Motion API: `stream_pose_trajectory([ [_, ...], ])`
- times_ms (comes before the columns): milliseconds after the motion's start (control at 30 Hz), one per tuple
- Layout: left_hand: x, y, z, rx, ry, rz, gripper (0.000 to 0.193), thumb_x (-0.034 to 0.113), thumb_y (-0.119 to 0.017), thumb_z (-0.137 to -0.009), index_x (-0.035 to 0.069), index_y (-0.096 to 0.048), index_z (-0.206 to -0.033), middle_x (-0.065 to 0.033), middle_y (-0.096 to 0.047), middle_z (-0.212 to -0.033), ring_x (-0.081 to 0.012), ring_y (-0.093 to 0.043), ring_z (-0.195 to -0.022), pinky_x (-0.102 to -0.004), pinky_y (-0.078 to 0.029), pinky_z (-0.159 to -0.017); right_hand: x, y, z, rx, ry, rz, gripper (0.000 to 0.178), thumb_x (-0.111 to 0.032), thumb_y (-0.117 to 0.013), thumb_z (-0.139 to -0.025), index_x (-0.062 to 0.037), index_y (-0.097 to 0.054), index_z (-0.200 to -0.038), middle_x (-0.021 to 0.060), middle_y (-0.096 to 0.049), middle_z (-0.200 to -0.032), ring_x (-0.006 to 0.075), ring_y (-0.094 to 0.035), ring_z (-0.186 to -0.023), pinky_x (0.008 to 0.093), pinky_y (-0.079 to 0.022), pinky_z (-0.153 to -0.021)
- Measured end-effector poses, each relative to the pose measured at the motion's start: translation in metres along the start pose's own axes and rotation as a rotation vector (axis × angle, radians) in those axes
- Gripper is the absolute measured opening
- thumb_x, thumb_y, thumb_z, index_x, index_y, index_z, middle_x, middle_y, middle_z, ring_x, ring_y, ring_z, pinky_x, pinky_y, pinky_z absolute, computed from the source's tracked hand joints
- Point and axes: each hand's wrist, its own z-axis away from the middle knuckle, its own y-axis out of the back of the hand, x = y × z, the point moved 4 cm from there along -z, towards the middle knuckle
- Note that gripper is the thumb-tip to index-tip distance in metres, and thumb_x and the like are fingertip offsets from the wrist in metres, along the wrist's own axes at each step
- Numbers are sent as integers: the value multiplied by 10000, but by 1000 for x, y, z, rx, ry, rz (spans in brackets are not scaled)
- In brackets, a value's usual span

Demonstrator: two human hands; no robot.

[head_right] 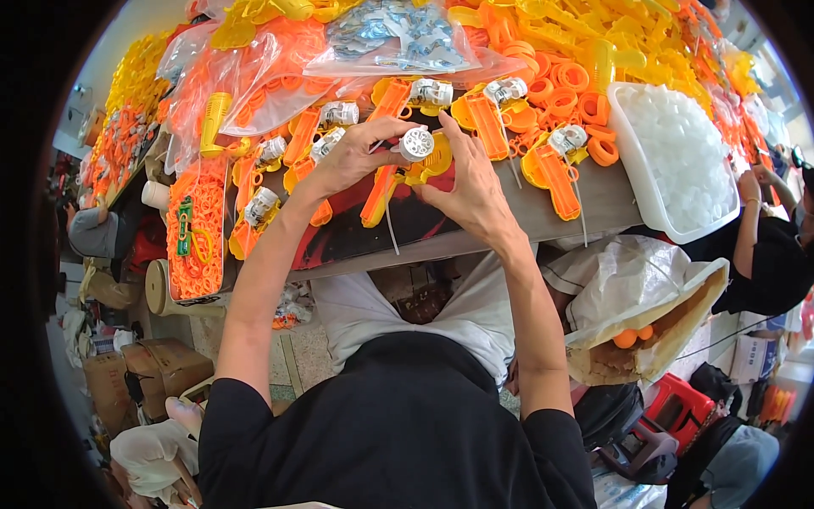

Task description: Manually assembling and preparing plastic toy guns for packaging at a factory workbench.

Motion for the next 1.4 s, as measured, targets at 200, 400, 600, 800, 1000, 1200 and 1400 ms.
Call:
stream_pose_trajectory([
  [200,1,1,-4,-70,6,26,466,79,-715,-893,48,-612,-1346,-71,-609,-1201,-197,-613,-1095,-342,-501,-956,3,0,-3,31,20,-31,970,-171,-839,-746,-17,-318,-1550,199,-554,-1387,316,-539,-1294,408,-426,-1105],
  [400,11,-3,-9,-90,4,-52,444,41,-701,-890,40,-615,-1326,-96,-569,-1096,-245,-601,-1039,-358,-497,-912,6,1,-5,12,-21,-72,954,-156,-846,-750,11,-334,-1538,204,-543,-1414,305,-518,-1330,404,-410,-1124],
  [600,13,-8,-7,-73,-10,-172,468,9,-682,-892,28,-590,-1351,-92,-568,-1114,-245,-612,-1053,-352,-500,-915,5,1,-6,30,5,-21,947,-161,-850,-760,28,-335,-1533,220,-524,-1443,308,-502,-1355,400,-398,-1133],
  [800,14,-13,-4,24,44,-97,463,81,-710,-889,31,-599,-1335,-107,-629,-1109,-257,-646,-1019,-357,-517,-901,16,-6,-4,106,-10,-96,967,-135,-876,-746,-11,-340,-1541,125,-607,-1259,222,-611,-1146,342,-487,-1010],
  [1000,16,-10,-3,49,-4,-193,377,80,-724,-867,17,-642,-1230,-139,-659,-1071,-296,-661,-979,-384,-519,-850,14,-14,-4,171,10,-163,974,-87,-892,-738,-12,-340,-1537,107,-625,-1263,170,-654,-1029,310,-556,-883],
  [1200,11,-20,11,110,-7,-317,386,78,-742,-817,52,-683,-1197,-112,-633,-1018,-301,-636,-935,-394,-506,-830,19,-22,5,55,-52,-217,925,-94,-873,-749,-10,-360,-1514,157,-627,-1232,252,-635,-1100,366,-515,-948],
  [1400,-2,-38,47,281,41,-480,439,123,-813,-751,119,-717,-1179,-41,-609,-1074,-250,-559,-1039,-392,-445,-944,36,24,30,294,108,427,375,-171,-784,-801,-71,-681,-1147,135,-600,-1301,345,-525,-1219,479,-375,-1041],
])
